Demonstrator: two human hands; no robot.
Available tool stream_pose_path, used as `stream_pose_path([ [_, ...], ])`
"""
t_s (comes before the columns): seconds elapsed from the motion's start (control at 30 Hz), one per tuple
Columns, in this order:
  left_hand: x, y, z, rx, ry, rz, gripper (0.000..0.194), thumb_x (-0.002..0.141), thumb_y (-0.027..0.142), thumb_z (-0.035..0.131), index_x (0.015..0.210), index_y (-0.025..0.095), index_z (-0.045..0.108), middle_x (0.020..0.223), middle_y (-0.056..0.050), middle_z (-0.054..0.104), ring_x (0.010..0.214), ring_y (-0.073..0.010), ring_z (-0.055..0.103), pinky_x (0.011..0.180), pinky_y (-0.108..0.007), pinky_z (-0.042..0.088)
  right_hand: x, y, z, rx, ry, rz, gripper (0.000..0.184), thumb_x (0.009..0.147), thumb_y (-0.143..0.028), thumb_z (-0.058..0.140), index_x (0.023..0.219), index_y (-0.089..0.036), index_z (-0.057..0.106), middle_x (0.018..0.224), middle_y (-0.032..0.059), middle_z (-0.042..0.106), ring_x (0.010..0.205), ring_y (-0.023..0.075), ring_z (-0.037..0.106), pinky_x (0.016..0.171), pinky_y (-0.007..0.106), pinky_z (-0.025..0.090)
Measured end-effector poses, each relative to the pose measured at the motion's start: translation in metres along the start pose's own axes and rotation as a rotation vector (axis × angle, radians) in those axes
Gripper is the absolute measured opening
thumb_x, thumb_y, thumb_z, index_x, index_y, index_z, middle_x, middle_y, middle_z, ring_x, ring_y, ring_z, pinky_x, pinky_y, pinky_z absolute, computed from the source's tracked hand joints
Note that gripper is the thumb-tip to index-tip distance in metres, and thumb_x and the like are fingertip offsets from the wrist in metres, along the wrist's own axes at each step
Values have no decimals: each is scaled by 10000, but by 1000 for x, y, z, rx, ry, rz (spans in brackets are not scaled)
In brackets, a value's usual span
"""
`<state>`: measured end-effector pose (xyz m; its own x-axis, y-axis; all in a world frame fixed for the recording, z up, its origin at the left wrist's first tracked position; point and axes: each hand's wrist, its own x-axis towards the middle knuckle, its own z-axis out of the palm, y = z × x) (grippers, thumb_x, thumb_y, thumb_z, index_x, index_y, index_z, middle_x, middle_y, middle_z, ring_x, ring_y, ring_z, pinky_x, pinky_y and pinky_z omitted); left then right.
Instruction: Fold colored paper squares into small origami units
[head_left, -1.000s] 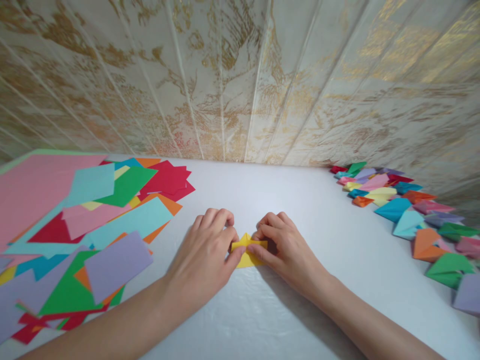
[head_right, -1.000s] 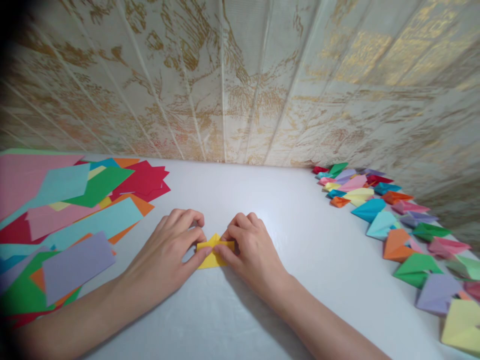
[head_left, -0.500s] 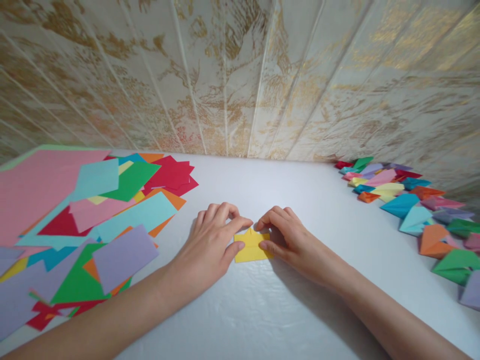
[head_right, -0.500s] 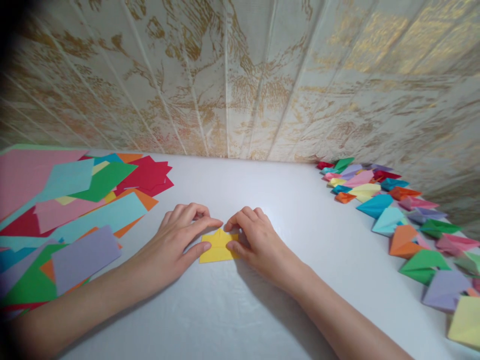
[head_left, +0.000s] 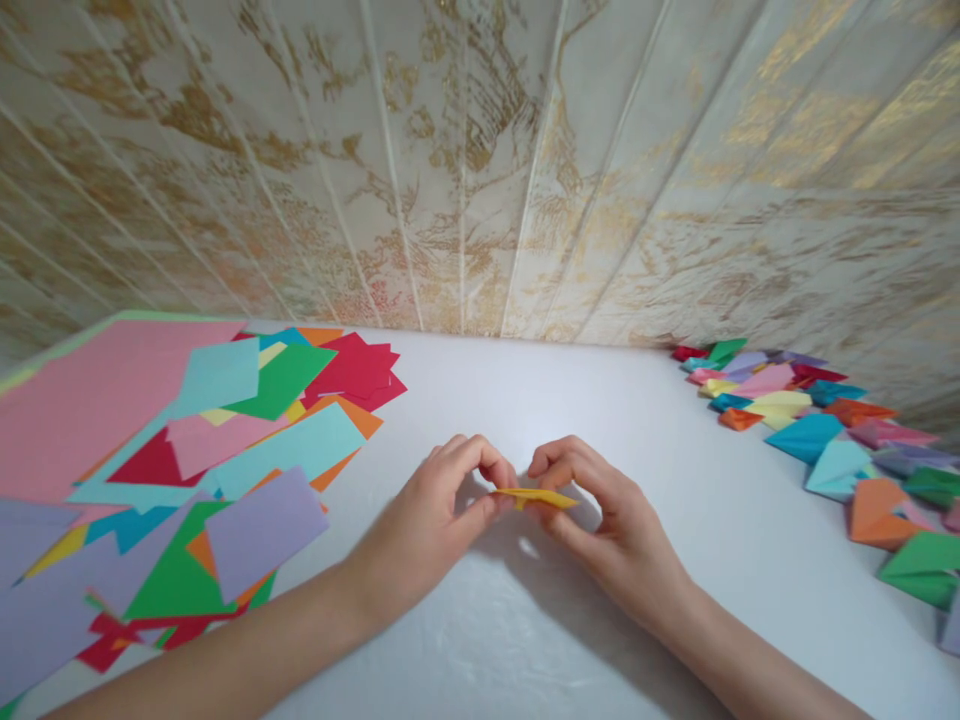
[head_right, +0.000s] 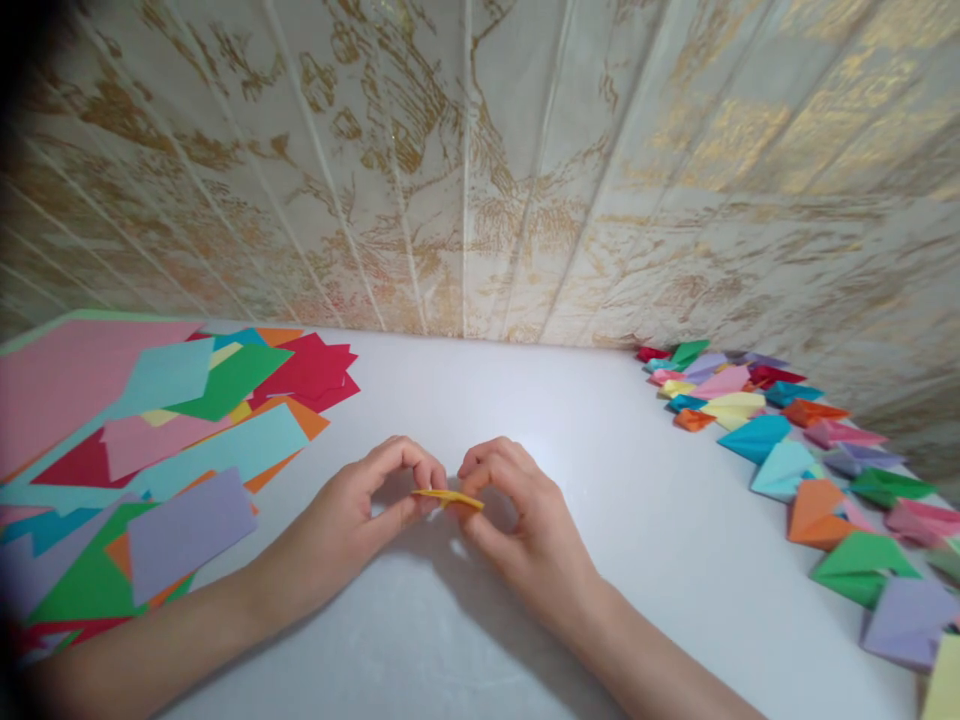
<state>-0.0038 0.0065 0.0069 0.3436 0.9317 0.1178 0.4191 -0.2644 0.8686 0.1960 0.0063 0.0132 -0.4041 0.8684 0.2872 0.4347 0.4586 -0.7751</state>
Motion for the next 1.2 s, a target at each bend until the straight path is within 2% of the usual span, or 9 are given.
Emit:
stream_pose_path([
  [0.07,-3,0,3,52,54,43,228,886,47,552,971,255,513,1063,1,607,988,-192,574,860,-357,490,0,4,-2,-158,27,-114,143,904,-101,517,842,-230,509,921,41,630,816,199,574,730,321,443],
  [0.13,-6,1,6,174,79,125,351,846,6,571,1072,261,487,1142,-18,579,1041,-212,543,895,-390,472,0,8,-4,-439,-14,-197,154,900,-79,507,844,-223,512,874,53,638,745,207,539,673,323,405],
  [0.23,-9,2,9,372,-2,220,359,829,38,658,1079,245,504,1136,-29,583,1058,-250,513,907,-434,439,1,12,-5,-701,-111,-254,163,926,-84,509,843,-210,571,832,65,637,725,222,510,653,333,381],
  [0.37,-6,-1,9,511,-65,194,258,824,136,752,950,213,541,1014,-19,608,959,-249,521,832,-417,428,2,12,-4,-616,-171,-255,106,943,-137,570,894,-199,641,890,67,670,787,221,542,699,338,415],
  [0.5,0,-5,4,546,-53,242,178,866,158,730,940,196,572,982,-14,625,931,-236,528,796,-397,409,4,15,-10,-369,-186,-146,71,917,-152,639,923,-209,681,967,57,693,870,212,576,784,349,464],
  [0.6,6,-7,2,556,-34,268,106,900,152,687,889,188,588,921,-7,631,892,-225,526,769,-385,399,7,18,-16,-276,-171,-36,75,888,-165,701,832,-216,694,940,42,677,890,212,562,810,360,476],
  [0.7,13,-9,1,555,-15,256,105,923,160,656,838,191,600,888,-9,619,881,-221,518,772,-382,407,9,22,-16,-293,-121,71,141,875,-196,729,741,-217,688,905,39,653,875,219,535,784,370,473],
  [0.8,17,-10,2,553,-4,222,114,940,179,626,827,194,616,896,-19,595,898,-224,510,800,-389,426,10,25,-15,-346,-94,116,171,886,-233,719,720,-215,687,891,46,639,856,225,522,787,396,465],
  [1.2,20,-12,8,678,2,189,132,954,211,570,823,191,577,957,-50,553,922,-246,486,806,-412,439,14,29,-12,-466,-129,81,195,915,-226,680,730,-185,635,863,47,603,818,209,520,782,381,425],
])
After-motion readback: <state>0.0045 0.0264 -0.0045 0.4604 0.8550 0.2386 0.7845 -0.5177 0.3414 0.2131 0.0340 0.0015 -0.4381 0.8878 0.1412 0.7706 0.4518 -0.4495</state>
